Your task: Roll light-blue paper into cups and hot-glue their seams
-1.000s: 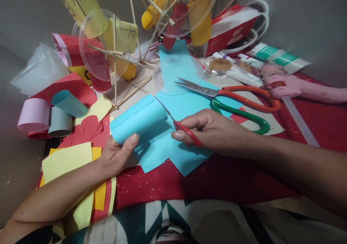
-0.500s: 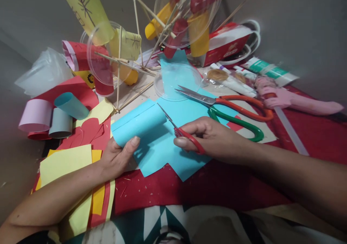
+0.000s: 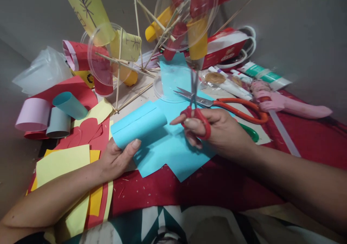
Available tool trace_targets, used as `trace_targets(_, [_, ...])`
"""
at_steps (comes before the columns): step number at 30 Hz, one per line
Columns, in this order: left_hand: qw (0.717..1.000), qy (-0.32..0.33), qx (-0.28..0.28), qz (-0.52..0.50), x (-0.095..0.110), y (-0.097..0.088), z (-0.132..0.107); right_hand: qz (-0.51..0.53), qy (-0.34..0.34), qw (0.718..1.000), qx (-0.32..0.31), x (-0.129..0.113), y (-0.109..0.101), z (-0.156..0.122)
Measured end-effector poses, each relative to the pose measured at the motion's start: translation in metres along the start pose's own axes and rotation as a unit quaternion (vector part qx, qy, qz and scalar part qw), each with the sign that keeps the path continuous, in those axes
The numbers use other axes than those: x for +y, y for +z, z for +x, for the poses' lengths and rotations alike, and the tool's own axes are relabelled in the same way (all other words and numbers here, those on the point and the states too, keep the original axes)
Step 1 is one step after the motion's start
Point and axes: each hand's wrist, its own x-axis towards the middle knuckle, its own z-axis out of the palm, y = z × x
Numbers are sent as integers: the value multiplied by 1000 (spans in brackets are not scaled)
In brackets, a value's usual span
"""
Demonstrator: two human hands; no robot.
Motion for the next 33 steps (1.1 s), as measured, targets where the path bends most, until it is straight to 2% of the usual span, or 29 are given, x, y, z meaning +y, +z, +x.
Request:
trace_targets(2, [992,86,-32,83,4,0,3,20,-37,999,26,3,-2,-1])
trace_targets(4, [979,146,-44,133,8,1,7,27,-71,996,35,3,-2,-1])
trace_targets(8, [966,200,-37,160,11,2,10,43,-47,998,-8,0,-2,-3])
trace_targets(11, [963,208,-34,166,12,2,11,67,-23,996,-48,0,-2,-3])
trace_targets(16, [974,181,-44,131,13,5,13,132,-63,988,-38,3,-1,-4])
trace_targets(20, [978,179,-81,70,14,7,13,93,-26,990,-99,1,1,-5])
trace_targets(23, [989,119,-80,38,22,6,12,56,-42,994,-81,-1,0,-3])
trace_targets(27, [997,-54,-20,-56,39,-1,15,18,-128,992,-12,-5,-8,0])
trace_targets(30, [971,-150,12,-184,49,-5,20,-41,-167,985,22,-8,-12,0])
trace_targets(33, [933,-219,13,-285,51,-2,21,-82,-177,981,13,-8,-10,-1])
